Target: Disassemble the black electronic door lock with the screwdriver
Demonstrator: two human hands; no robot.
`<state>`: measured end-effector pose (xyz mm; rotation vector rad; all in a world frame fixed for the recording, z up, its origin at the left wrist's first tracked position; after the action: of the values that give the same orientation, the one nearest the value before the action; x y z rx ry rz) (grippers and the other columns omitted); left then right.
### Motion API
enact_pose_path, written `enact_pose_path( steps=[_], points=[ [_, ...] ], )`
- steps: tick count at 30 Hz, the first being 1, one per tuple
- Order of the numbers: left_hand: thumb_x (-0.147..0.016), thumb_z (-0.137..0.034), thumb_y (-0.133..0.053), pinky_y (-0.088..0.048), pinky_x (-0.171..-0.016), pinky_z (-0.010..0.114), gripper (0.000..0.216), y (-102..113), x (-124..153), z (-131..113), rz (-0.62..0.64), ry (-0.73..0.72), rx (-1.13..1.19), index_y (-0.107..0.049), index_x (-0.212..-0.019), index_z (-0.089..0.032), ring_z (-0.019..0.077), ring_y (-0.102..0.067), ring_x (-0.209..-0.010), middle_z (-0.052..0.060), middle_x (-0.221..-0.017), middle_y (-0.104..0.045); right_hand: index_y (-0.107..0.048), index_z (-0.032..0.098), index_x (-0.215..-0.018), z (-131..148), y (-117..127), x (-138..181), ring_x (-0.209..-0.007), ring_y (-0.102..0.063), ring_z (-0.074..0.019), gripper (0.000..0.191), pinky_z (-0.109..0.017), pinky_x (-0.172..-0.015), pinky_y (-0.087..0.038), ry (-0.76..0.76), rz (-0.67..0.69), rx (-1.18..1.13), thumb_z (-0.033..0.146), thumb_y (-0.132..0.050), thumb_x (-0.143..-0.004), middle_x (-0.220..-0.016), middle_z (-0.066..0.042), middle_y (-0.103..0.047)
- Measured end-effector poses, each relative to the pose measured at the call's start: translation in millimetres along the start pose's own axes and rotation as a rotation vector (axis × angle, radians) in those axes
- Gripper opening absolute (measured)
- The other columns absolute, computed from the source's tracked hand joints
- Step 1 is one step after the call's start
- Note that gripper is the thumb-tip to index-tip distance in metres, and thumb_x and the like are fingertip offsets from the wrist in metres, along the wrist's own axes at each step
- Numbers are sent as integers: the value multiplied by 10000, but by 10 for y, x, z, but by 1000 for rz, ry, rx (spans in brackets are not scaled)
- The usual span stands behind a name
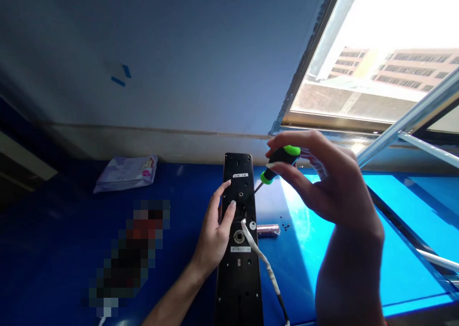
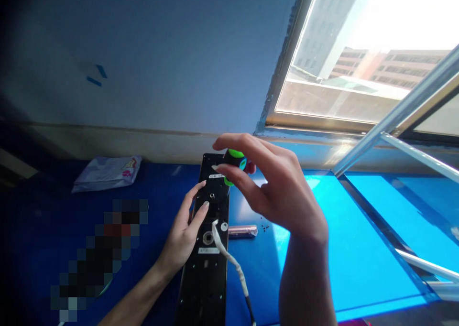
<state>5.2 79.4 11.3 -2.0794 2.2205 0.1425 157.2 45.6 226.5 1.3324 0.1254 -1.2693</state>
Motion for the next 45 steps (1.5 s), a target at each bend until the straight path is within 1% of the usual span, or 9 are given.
enact_pose_path(
  steps=[3,9,15,21,27,33,38,43,45],
  points=[
    [-1051,-420,-553,-343,-1300,464,482,3,-1,2,-4,-11,-3,-505,-1516,-304,272,-442,-1546,54,-1627,-518,-746,213,-1104,-18,14,-11,-745,-709,-146,161,-310,-662,-595,54,-84,54,231,-776,-946,-982,-21,-802],
    [-1051,-422,-550,-319,-1310,480,489,-1,-7,26,1,2,6,-504,-1523,-304,275,-440,-1546,55,-1634,-511,-710,268,-1354,-159,-22,20,-1209,-733,-231,351,-445,-1028,-616,-30,-54,-148,166,-605,-1035,-1315,-49,-768],
    [-1044,-403,-558,-338,-1303,472,482,-2,-12,17,-3,4,17,-512,-1511,-295,268,-448,-1541,53,-1628,-520,-805,291,-1165,-146,38,7,-917,-753,-184,309,-349,-805,-647,43,-130,-103,187,-842,-877,-1045,-18,-805],
    [-1041,-414,-563,-339,-1302,472,489,-1,-16,15,-14,-1,23,-520,-1513,-293,279,-470,-1529,60,-1619,-533,-690,308,-1395,-235,-81,24,-1189,-739,-223,403,-413,-958,-671,-78,-27,-338,165,-628,-1023,-1308,-43,-758],
    [-1026,-404,-580,-375,-1287,447,498,-3,-61,46,-14,3,44,-527,-1507,-287,278,-454,-1546,57,-1626,-534,-799,282,-1167,-230,-36,2,-911,-740,-186,321,-365,-789,-684,3,-91,-176,215,-865,-860,-1032,-27,-756],
    [-1016,-395,-596,-388,-1282,451,497,1,-76,59,-26,10,60,-540,-1496,-282,279,-457,-1546,55,-1621,-543,-647,298,-1443,-315,-133,43,-1232,-717,-220,456,-413,-998,-662,-129,12,-330,167,-658,-1006,-1340,-52,-736],
    [-1023,-390,-596,-379,-1287,449,490,-1,-68,57,-23,6,70,-541,-1499,-286,271,-477,-1529,54,-1611,-553,-793,267,-1173,-312,-48,12,-933,-727,-193,349,-346,-784,-678,-68,-98,-137,243,-881,-836,-1012,-28,-729],
    [-1020,-409,-598,-376,-1286,470,507,-1,-63,68,-13,24,75,-533,-1509,-291,288,-500,-1507,60,-1607,-550,-657,298,-1439,-352,-149,13,-1245,-704,-241,413,-430,-981,-656,-134,-12,-332,214,-608,-1038,-1377,-70,-707],
    [-1019,-411,-598,-377,-1284,478,507,1,-61,71,-14,23,78,-535,-1507,-289,292,-505,-1502,62,-1605,-551,-675,314,-1417,-347,-152,23,-1206,-732,-239,401,-435,-964,-666,-122,-12,-400,204,-617,-1036,-1355,-53,-731]
  ],
)
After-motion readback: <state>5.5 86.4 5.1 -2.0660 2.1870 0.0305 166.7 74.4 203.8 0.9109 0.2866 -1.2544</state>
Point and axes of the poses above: each hand's wrist, its own x-axis away from the middle knuckle, its own y-axis out of the back of the hand, z = x × y, the point moved 8 cm from there along -x, towards the middle knuckle
